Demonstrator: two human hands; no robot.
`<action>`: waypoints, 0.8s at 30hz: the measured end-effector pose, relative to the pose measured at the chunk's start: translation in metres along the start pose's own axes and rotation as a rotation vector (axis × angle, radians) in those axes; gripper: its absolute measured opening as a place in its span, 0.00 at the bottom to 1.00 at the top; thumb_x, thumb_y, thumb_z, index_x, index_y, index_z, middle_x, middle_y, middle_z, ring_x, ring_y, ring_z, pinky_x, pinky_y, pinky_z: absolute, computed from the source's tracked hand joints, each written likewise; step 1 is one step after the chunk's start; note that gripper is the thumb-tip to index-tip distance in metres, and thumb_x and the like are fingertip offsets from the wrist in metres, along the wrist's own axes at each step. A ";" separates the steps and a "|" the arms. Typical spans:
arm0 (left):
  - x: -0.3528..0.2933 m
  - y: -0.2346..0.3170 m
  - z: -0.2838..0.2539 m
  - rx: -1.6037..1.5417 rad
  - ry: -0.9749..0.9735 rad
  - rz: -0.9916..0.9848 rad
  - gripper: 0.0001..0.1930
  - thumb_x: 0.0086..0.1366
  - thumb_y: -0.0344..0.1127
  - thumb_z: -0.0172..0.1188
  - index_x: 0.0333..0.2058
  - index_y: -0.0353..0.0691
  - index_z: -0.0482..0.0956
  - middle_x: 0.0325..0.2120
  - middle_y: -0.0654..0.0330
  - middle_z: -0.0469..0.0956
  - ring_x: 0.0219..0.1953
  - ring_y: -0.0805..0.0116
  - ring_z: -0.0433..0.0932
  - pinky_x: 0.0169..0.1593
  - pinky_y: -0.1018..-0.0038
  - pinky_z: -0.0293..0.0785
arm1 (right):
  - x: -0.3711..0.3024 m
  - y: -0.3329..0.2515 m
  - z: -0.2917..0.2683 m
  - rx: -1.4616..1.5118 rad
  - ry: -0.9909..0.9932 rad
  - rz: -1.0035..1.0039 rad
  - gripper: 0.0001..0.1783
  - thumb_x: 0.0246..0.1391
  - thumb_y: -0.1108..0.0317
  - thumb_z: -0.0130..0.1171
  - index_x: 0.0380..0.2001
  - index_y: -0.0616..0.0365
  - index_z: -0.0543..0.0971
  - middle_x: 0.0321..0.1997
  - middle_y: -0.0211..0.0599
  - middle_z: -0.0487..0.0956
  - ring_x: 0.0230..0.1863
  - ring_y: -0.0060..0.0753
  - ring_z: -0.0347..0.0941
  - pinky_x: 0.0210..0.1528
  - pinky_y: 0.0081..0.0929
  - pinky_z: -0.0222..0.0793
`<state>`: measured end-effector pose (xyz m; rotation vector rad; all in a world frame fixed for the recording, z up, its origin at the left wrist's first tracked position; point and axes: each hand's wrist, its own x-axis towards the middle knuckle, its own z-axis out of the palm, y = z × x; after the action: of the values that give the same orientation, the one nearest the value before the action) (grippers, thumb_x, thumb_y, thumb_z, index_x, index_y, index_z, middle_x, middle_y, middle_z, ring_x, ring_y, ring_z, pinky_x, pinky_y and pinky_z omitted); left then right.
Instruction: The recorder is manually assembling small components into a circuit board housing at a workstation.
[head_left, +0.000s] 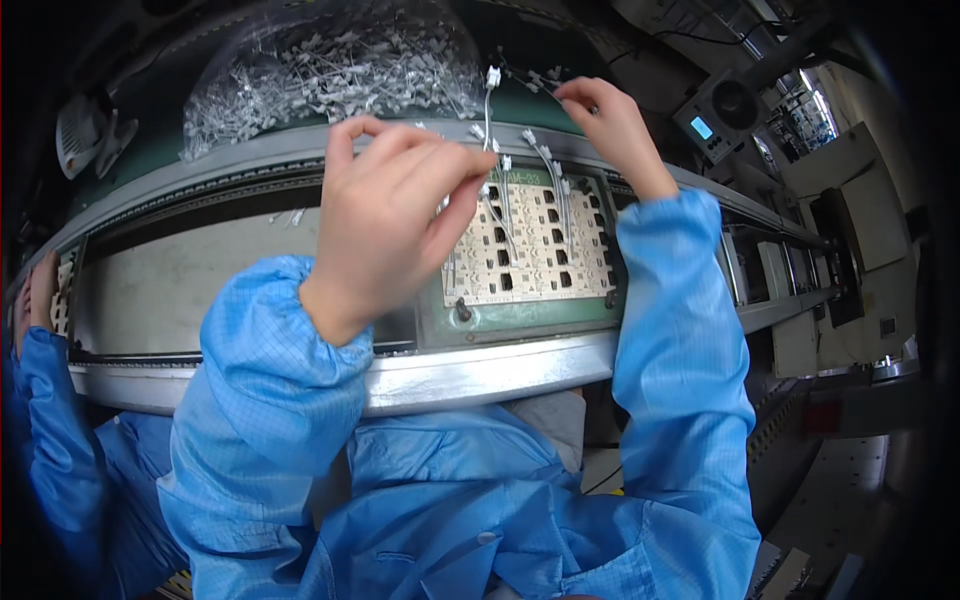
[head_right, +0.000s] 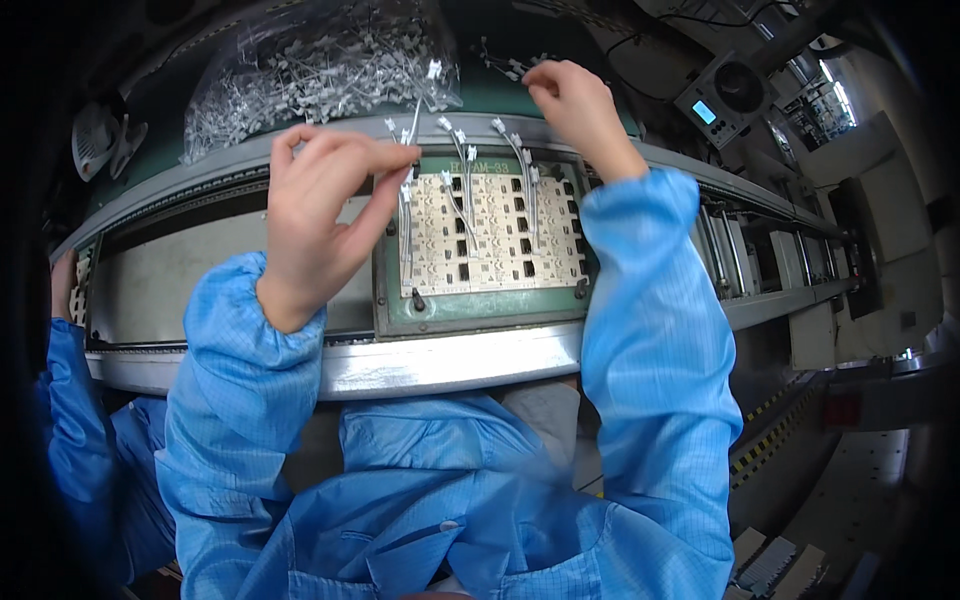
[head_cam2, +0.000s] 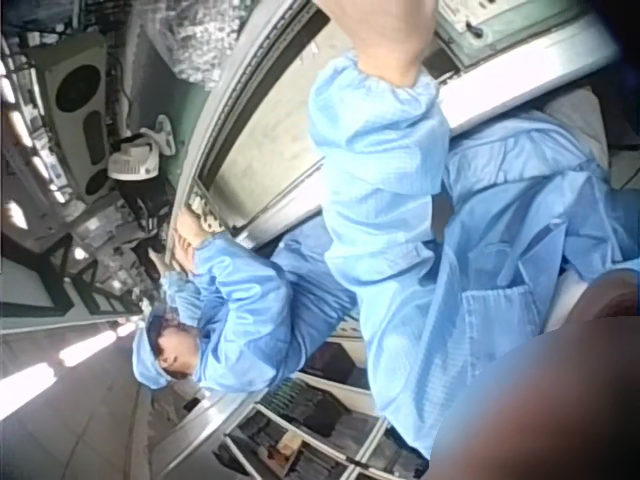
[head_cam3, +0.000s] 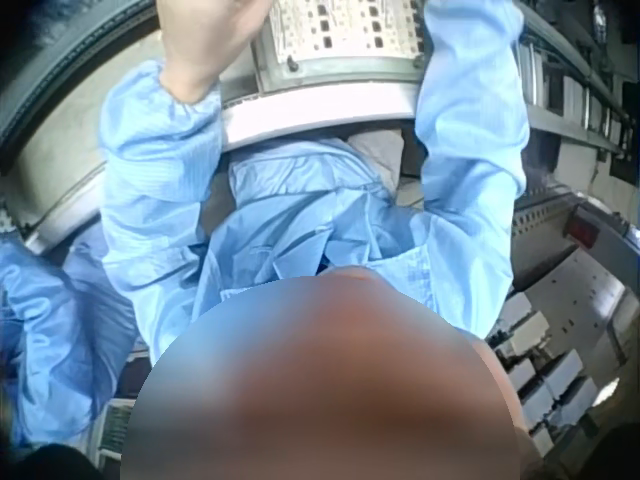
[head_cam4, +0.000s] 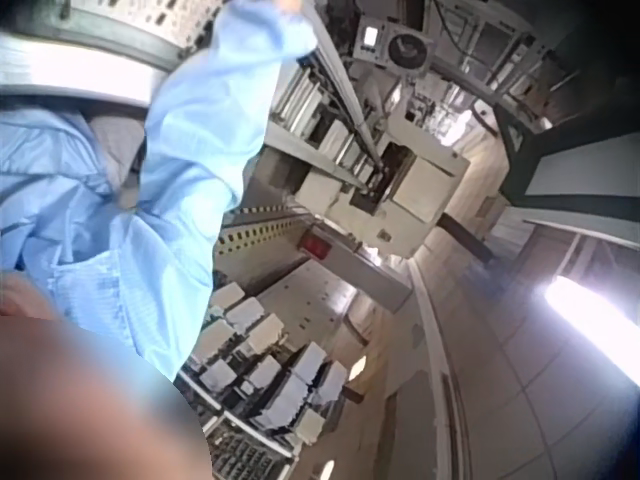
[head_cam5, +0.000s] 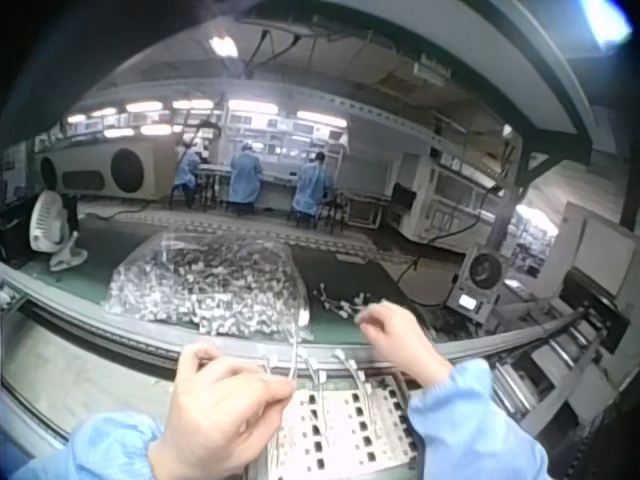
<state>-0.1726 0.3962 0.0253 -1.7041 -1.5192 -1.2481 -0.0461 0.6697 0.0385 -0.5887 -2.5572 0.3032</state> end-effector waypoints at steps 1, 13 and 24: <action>-0.001 0.001 -0.001 0.010 -0.001 -0.004 0.09 0.54 0.26 0.66 0.33 0.46 0.81 0.28 0.71 0.82 0.35 0.70 0.79 0.49 0.65 0.62 | 0.023 0.015 0.014 -0.020 0.000 -0.001 0.14 0.58 0.65 0.60 0.44 0.61 0.81 0.42 0.42 0.83 0.42 0.42 0.81 0.46 0.33 0.74; -0.005 0.008 -0.004 0.034 -0.093 -0.044 0.10 0.49 0.26 0.68 0.32 0.46 0.82 0.28 0.71 0.82 0.36 0.71 0.79 0.49 0.63 0.62 | 0.109 0.045 0.071 -0.339 -0.014 -0.050 0.13 0.52 0.65 0.60 0.40 0.55 0.82 0.38 0.46 0.83 0.41 0.51 0.80 0.46 0.42 0.75; -0.006 0.028 -0.002 0.084 -0.215 -0.015 0.09 0.54 0.29 0.67 0.34 0.50 0.82 0.32 0.72 0.81 0.41 0.68 0.75 0.52 0.64 0.57 | 0.009 0.056 -0.063 0.667 0.207 0.286 0.08 0.56 0.68 0.61 0.33 0.63 0.80 0.27 0.37 0.81 0.25 0.23 0.77 0.27 0.18 0.68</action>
<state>-0.1464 0.3856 0.0260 -1.8217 -1.6848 -1.0191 -0.0015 0.7295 0.0782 -0.6704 -1.9931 1.0768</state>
